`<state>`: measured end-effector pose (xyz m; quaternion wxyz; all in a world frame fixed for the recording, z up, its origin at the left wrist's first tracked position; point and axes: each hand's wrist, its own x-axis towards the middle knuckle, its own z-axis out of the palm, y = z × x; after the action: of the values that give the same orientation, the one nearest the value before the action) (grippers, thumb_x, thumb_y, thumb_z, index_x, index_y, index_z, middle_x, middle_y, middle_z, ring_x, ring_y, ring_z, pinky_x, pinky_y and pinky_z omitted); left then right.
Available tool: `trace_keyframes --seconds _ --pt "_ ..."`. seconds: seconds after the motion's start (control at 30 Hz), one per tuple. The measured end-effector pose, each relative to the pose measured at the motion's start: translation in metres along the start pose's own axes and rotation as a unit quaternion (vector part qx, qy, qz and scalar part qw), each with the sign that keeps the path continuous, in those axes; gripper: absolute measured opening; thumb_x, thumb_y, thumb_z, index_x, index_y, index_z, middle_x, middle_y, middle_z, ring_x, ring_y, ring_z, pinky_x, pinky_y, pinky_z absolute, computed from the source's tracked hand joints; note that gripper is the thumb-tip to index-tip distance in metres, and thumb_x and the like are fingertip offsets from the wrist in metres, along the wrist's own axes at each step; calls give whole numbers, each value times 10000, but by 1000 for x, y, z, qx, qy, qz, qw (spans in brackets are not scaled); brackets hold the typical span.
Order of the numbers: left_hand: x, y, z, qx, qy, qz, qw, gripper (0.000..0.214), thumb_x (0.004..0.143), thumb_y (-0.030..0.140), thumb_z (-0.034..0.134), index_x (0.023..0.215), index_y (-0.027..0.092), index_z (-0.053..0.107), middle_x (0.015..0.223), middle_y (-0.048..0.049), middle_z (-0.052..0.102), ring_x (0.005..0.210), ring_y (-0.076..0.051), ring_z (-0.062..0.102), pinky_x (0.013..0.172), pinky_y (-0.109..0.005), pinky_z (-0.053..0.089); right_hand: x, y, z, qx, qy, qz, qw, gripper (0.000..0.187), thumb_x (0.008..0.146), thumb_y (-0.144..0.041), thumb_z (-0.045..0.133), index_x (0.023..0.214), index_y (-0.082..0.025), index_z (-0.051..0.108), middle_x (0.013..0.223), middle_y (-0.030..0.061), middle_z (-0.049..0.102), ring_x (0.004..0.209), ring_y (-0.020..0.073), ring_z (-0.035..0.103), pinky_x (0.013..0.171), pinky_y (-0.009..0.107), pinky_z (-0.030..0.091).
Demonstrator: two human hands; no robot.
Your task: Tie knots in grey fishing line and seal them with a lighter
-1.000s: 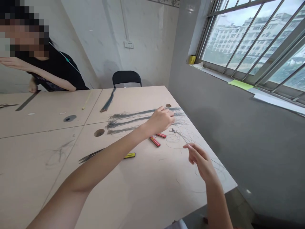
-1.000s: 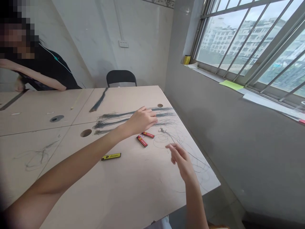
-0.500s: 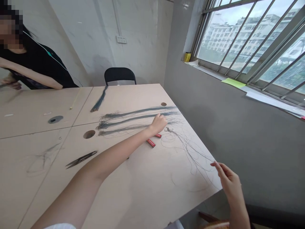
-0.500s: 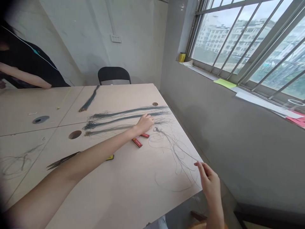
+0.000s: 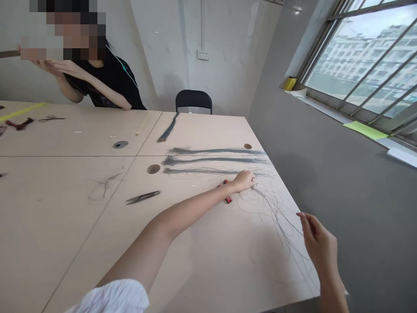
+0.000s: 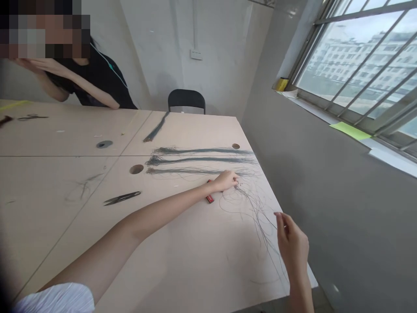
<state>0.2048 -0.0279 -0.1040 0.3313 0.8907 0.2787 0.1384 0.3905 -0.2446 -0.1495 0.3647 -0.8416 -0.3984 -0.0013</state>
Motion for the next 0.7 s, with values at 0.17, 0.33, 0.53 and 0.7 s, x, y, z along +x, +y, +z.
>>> trace_keyframes --seconds 0.17,0.33,0.53,0.7 --pt "1 -14 -23 38 4 -65 997 305 952 332 612 1202 156 623 1208 -99 641 1063 -229 636 917 -449 548 29 -10 13 -52 -25 -88 994 745 884 -750 303 974 -159 747 768 132 682 694 271 595 611 374 452" --pt "-69 -71 -92 68 22 -181 981 257 935 320 637 1118 141 654 1151 -83 664 1057 -230 639 932 -453 538 14 -23 45 -180 49 -190 964 813 933 -715 173 994 -131 736 1112 223 671 1100 453 528 832 626 429" --pt "-146 -144 -151 89 57 -355 929 281 952 346 608 1158 159 639 1198 -89 641 1048 -230 636 902 -428 553 -31 -112 93 23 -85 -333 939 304 1014 -349 433 957 -192 687 850 98 670 798 248 587 724 380 496" --pt "-154 -176 -160 73 64 -397 913 308 952 359 606 1178 151 629 1190 -90 642 1029 -229 642 880 -424 561 -55 -187 144 93 -320 -418 845 183 932 -142 552 1077 -193 651 1021 102 667 960 255 611 836 398 516"
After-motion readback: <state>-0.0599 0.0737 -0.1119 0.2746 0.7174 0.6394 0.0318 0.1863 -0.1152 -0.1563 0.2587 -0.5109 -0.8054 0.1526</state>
